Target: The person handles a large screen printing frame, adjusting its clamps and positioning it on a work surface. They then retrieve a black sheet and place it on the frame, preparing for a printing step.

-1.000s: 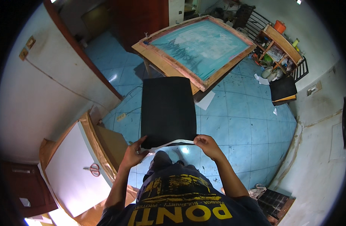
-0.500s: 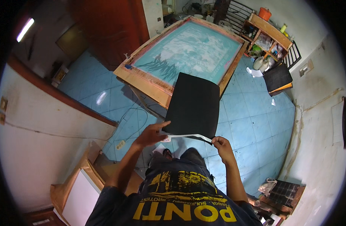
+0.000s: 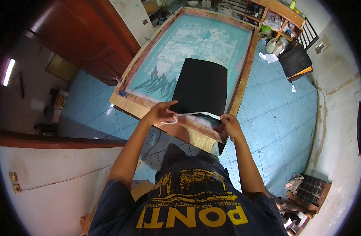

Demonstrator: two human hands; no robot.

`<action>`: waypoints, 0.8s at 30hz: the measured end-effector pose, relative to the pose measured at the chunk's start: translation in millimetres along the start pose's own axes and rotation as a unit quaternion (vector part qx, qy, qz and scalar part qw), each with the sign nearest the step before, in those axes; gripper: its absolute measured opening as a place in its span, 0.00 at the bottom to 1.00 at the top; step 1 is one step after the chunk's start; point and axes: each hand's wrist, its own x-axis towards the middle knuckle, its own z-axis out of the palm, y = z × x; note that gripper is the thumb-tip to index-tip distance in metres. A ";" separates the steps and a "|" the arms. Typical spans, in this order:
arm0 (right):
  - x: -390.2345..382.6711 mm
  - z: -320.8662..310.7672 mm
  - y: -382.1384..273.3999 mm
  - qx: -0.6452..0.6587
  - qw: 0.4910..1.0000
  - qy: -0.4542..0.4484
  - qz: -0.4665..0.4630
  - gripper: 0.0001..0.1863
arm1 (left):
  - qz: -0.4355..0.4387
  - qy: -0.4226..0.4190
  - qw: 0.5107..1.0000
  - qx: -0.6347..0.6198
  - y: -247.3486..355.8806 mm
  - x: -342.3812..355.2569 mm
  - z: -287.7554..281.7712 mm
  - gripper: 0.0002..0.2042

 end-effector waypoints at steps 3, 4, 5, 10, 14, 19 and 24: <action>50.0 2.9 19.9 -0.041 0.999 0.028 -0.010 0.08 | 0.024 -0.015 0.984 0.174 -5.4 41.2 -21.6 0.38; 62.7 7.7 28.1 -0.089 0.994 0.055 -0.033 0.08 | 0.004 -0.025 0.979 0.201 -9.1 51.1 -28.2 0.36; 72.5 13.5 32.2 -0.136 0.986 0.083 -0.056 0.08 | -0.014 -0.036 0.973 0.229 -12.4 61.7 -35.3 0.34; 96.6 39.2 35.1 -0.159 0.970 0.176 -0.057 0.08 | 0.017 -0.049 0.953 0.299 -36.9 101.7 -55.9 0.32; 102.0 59.8 45.6 -0.184 0.948 0.254 -0.063 0.07 | 0.046 -0.096 0.941 0.321 -57.7 126.9 -69.5 0.32; 107.6 75.0 61.1 -0.086 0.953 0.288 0.028 0.08 | 0.068 -0.145 0.901 0.404 -68.8 148.0 -71.7 0.31; 120.7 75.3 86.7 0.182 0.956 0.186 0.134 0.11 | 0.028 -0.204 0.871 0.447 -69.7 161.5 -70.9 0.31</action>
